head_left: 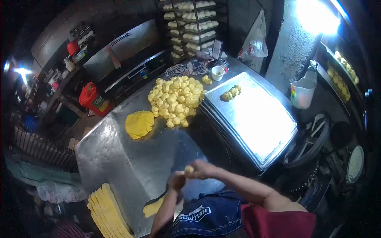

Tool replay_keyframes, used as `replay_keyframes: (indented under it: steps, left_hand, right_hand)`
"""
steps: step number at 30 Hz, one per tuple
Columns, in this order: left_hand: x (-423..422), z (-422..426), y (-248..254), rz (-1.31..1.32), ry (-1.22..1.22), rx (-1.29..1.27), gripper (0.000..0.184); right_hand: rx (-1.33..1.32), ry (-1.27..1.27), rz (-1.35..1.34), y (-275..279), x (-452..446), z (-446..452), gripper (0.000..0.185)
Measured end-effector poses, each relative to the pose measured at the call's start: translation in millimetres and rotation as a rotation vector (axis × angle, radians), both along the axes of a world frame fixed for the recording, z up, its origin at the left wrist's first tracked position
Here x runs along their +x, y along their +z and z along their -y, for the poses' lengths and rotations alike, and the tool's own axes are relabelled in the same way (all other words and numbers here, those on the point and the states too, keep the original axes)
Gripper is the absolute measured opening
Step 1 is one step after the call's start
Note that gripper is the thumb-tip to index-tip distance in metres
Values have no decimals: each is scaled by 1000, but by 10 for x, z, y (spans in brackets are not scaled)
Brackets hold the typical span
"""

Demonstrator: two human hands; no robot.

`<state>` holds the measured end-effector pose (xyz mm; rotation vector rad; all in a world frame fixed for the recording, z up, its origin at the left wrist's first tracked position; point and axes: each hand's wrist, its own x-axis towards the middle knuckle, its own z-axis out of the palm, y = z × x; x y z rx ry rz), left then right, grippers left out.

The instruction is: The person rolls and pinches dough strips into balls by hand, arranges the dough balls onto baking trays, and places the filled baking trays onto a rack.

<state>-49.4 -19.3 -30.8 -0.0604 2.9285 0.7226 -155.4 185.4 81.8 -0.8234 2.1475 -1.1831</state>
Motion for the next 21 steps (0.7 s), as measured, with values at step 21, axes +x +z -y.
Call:
replay_keyframes:
  steps: [21]
  left_hand:
    - [108, -640, 2747, -658, 152, 1258, 19]
  right_hand:
    - [-87, -975, -858, 58, -2465, -1309, 33]
